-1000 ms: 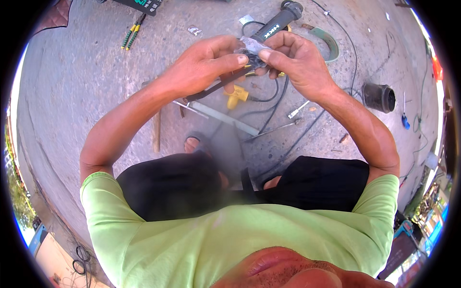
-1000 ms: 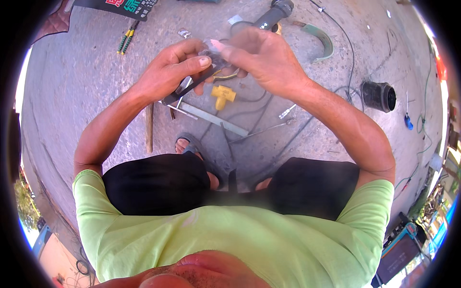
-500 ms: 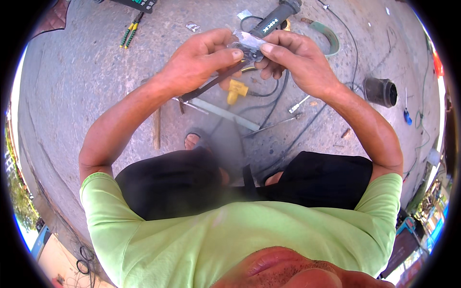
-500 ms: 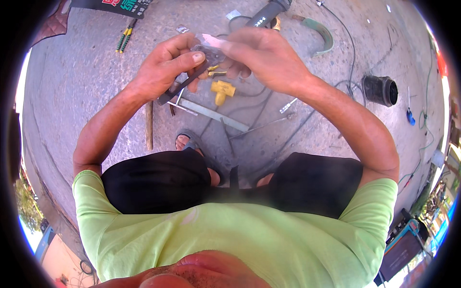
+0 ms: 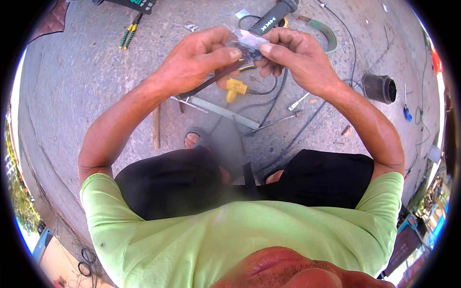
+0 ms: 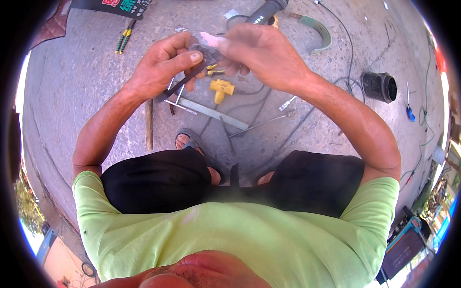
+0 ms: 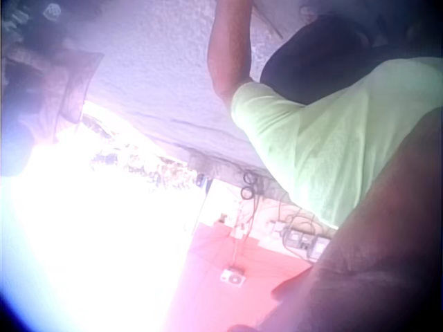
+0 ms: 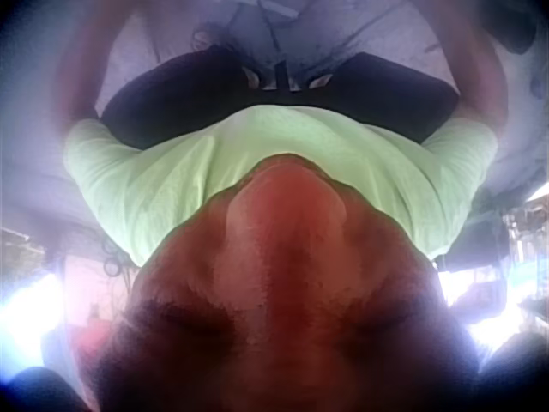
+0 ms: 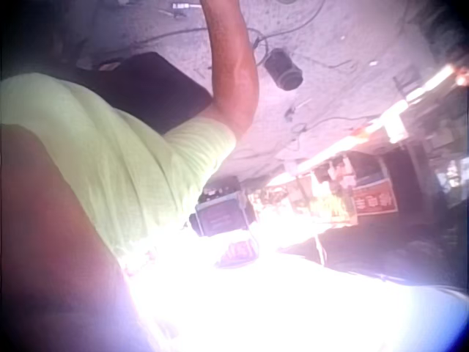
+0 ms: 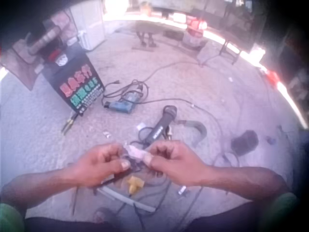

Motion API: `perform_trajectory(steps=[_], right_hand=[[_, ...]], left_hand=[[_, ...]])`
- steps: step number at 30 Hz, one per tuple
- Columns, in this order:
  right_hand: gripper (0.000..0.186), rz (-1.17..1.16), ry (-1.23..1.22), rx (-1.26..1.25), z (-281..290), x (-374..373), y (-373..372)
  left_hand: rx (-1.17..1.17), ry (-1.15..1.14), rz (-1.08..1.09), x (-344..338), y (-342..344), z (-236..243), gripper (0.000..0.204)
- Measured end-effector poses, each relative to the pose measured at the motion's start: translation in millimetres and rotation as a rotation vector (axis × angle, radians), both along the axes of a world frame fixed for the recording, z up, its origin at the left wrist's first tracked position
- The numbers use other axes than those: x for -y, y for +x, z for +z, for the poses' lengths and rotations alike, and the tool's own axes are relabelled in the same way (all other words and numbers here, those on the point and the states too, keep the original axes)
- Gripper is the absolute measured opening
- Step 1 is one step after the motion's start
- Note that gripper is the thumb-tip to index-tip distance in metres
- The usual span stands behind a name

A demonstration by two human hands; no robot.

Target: The person manipulates small metal components and brackets by hand, using a hammer and pliers to shape or align them while sitting outdoors.

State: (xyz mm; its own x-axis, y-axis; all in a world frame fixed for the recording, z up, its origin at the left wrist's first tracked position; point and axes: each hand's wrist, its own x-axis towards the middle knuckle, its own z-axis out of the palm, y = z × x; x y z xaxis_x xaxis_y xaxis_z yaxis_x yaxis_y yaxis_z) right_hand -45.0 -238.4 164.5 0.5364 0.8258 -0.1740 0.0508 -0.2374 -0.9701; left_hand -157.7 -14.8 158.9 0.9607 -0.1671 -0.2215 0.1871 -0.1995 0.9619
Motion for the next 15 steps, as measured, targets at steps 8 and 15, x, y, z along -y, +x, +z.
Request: perform_trajectory(steps=[8, 15], right_hand=[[0.030, 0.025, -0.057, -0.008, -2.8, 0.9, -4.0], [0.032, 0.009, -0.006, 0.045, -7.3, 2.3, -6.1]], left_hand=[[-0.013, 0.005, -0.006, 1.9, -4.3, -0.2, 0.027], [0.041, 0.064, -0.008, 3.2, -5.0, 2.9, 0.029]])
